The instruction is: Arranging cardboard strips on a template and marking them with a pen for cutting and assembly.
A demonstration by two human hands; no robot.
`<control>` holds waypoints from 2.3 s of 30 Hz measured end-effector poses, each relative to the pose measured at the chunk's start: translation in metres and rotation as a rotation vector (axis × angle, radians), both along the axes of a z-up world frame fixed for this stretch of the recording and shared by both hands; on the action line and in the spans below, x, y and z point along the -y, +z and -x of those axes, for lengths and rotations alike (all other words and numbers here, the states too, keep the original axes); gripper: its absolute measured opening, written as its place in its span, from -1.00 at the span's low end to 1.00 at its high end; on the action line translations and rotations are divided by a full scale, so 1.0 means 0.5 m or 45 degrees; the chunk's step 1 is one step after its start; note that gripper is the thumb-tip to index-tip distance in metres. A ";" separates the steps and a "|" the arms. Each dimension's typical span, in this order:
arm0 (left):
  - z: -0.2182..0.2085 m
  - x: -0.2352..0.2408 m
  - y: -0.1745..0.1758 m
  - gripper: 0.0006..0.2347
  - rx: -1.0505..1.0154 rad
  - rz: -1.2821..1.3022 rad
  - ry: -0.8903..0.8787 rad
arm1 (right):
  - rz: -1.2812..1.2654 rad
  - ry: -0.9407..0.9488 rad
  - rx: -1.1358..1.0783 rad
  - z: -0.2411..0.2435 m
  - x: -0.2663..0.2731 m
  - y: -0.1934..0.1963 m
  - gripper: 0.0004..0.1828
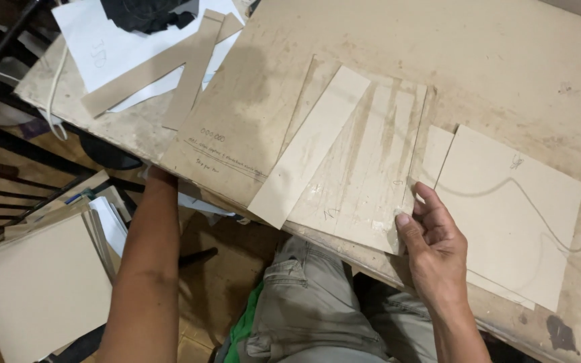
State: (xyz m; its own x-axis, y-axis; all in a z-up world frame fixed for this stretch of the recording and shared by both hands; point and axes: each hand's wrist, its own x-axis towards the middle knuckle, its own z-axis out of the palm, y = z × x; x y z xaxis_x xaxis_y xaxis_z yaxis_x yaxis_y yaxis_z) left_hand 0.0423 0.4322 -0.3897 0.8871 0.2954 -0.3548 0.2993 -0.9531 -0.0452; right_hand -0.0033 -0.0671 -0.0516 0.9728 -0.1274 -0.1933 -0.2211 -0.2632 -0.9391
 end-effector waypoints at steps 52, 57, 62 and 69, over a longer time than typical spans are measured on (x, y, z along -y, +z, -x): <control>-0.009 0.305 0.796 -0.33 0.405 0.182 -0.266 | -0.098 0.099 0.095 0.003 0.021 -0.014 -0.33; 0.071 0.346 0.859 -0.41 0.393 0.213 -0.049 | -0.047 0.134 -0.082 0.005 0.022 0.014 -0.29; 0.062 0.298 0.787 -0.48 0.739 0.184 -0.224 | -0.087 0.126 -0.061 0.001 0.023 0.004 -0.34; -0.225 0.244 0.748 -0.52 0.790 0.809 -0.150 | -0.093 0.126 0.132 -0.009 0.028 -0.051 -0.42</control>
